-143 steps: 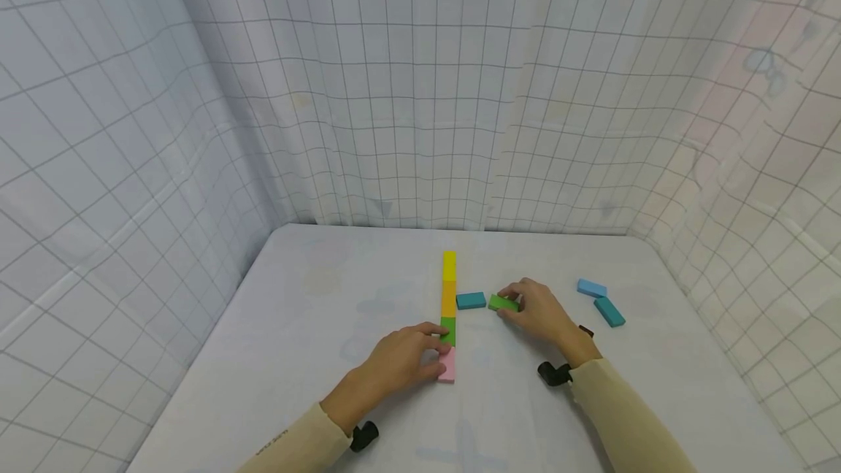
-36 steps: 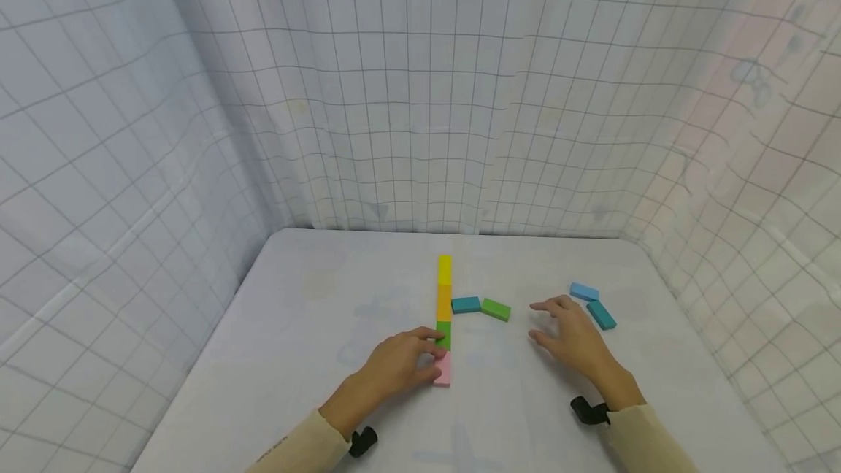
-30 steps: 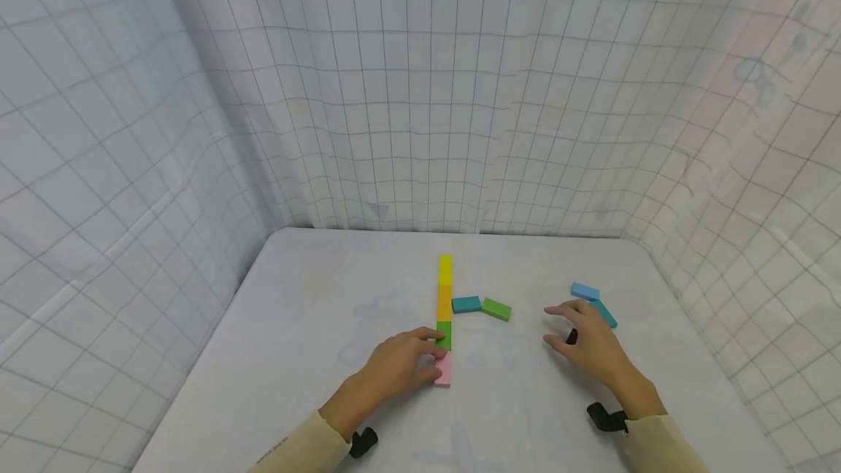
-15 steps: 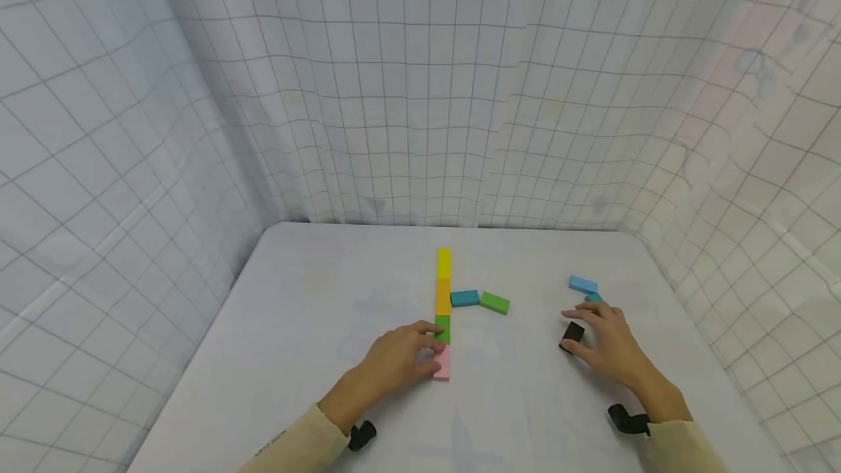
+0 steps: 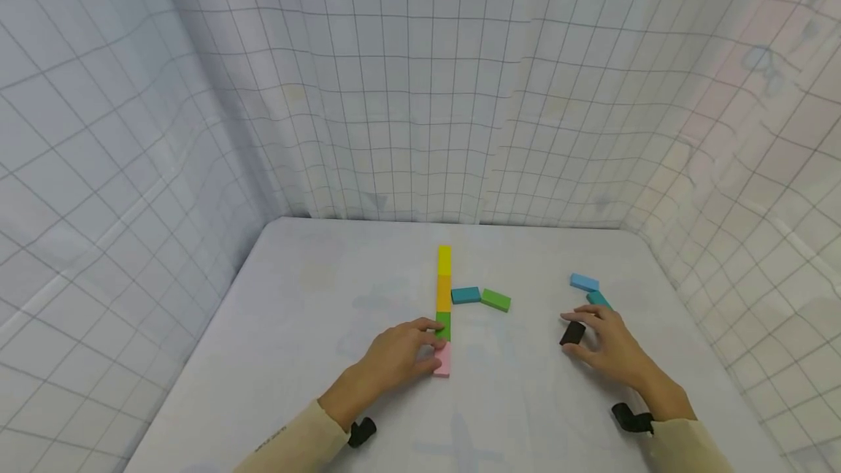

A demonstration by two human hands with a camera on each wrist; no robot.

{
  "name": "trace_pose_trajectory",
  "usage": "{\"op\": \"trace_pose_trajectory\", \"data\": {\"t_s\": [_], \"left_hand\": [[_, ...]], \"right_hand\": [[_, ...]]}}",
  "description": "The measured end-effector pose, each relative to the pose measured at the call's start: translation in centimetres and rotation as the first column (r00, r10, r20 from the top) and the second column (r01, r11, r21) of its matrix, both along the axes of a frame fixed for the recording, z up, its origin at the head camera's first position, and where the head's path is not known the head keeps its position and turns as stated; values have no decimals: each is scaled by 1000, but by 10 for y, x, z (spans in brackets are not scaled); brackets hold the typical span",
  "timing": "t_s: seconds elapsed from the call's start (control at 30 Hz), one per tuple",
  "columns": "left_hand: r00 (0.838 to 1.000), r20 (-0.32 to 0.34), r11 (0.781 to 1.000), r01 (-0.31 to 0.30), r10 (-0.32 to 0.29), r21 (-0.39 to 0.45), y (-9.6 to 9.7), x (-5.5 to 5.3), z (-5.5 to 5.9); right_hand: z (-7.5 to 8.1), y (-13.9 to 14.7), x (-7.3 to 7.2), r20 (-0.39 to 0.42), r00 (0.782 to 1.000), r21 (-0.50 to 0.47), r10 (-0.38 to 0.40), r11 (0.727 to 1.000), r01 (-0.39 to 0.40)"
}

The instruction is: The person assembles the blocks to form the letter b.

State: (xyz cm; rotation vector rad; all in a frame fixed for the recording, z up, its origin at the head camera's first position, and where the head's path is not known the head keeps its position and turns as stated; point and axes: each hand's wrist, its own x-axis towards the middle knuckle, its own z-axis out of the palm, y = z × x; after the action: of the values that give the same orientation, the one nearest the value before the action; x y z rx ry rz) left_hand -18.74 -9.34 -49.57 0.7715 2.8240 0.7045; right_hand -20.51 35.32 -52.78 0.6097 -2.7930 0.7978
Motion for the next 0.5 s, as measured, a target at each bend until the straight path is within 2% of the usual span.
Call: {"op": "trace_pose_trajectory", "data": {"t_s": [0.33, 0.5], "left_hand": [[1000, 18, 1000, -9, 9, 11, 1, 1, -3], [1000, -18, 1000, 1, -1, 17, 1, 0, -5]], "right_hand": [[-4, 0, 2, 10, 1000, 16, -3, 1000, 2], [-6, 1, 3, -50, 999, 10, 5, 1000, -4]]}}
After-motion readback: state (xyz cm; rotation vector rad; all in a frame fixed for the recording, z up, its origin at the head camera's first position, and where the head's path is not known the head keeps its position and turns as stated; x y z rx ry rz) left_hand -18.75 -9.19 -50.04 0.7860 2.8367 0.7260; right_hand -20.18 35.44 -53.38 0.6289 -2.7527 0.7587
